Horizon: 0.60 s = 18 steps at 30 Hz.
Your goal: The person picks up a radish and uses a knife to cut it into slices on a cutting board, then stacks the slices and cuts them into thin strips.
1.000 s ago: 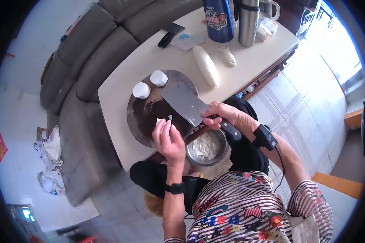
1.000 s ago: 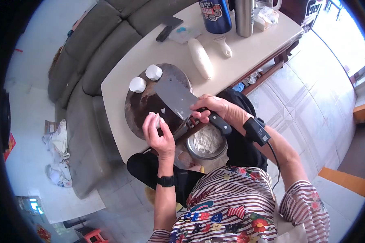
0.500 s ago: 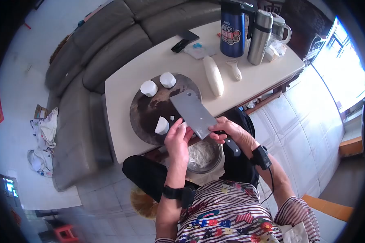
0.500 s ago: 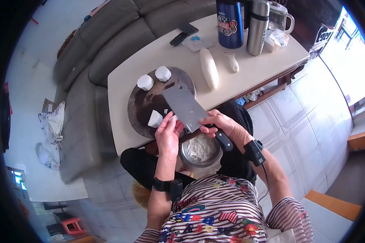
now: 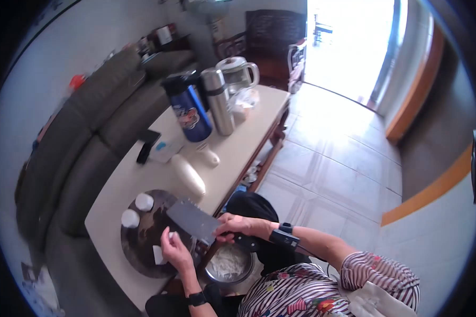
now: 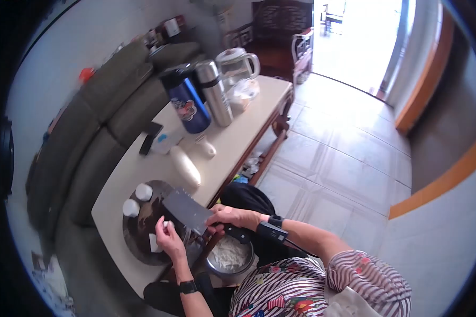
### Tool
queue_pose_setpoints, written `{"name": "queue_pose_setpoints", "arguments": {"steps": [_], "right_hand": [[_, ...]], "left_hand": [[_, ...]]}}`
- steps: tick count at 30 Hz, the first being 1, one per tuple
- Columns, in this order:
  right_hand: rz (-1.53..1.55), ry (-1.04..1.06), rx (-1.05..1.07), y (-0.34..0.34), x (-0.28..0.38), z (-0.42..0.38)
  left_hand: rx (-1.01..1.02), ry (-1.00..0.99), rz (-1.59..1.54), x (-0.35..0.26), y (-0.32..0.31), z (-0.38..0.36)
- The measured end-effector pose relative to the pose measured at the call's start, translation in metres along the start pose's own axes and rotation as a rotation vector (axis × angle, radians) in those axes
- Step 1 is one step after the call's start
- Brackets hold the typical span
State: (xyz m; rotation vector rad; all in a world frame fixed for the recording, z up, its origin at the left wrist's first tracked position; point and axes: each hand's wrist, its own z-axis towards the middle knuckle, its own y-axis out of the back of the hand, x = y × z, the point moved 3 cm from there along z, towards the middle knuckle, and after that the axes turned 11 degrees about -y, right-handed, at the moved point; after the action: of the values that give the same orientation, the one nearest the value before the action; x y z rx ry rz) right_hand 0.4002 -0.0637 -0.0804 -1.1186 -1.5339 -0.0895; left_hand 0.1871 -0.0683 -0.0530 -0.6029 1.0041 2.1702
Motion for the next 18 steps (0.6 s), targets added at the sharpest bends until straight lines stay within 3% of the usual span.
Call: {"name": "queue_pose_setpoints", "arguments": {"steps": [6, 8, 9, 12, 18], "right_hand": [[-0.010, -0.008, -0.083, -0.009, -0.006, 0.002], [-0.179, 0.270, 0.011, 0.001, -0.017, 0.009], [0.021, 0.048, 0.019, -0.002, -0.014, 0.008], [0.095, -0.084, -0.162, -0.001, -0.023, 0.012], [-0.009, -0.179, -0.192, -0.016, -0.005, -0.001]], "left_hand": [[-0.070, -0.037, -0.104, -0.002, 0.005, -0.007], [-0.058, -0.100, -0.100, 0.002, 0.002, -0.009], [-0.055, -0.108, -0.118, 0.002, 0.002, -0.010], [-0.029, -0.108, -0.143, 0.002, 0.006, -0.008], [-0.023, -0.109, -0.183, 0.005, 0.002, -0.007]]}}
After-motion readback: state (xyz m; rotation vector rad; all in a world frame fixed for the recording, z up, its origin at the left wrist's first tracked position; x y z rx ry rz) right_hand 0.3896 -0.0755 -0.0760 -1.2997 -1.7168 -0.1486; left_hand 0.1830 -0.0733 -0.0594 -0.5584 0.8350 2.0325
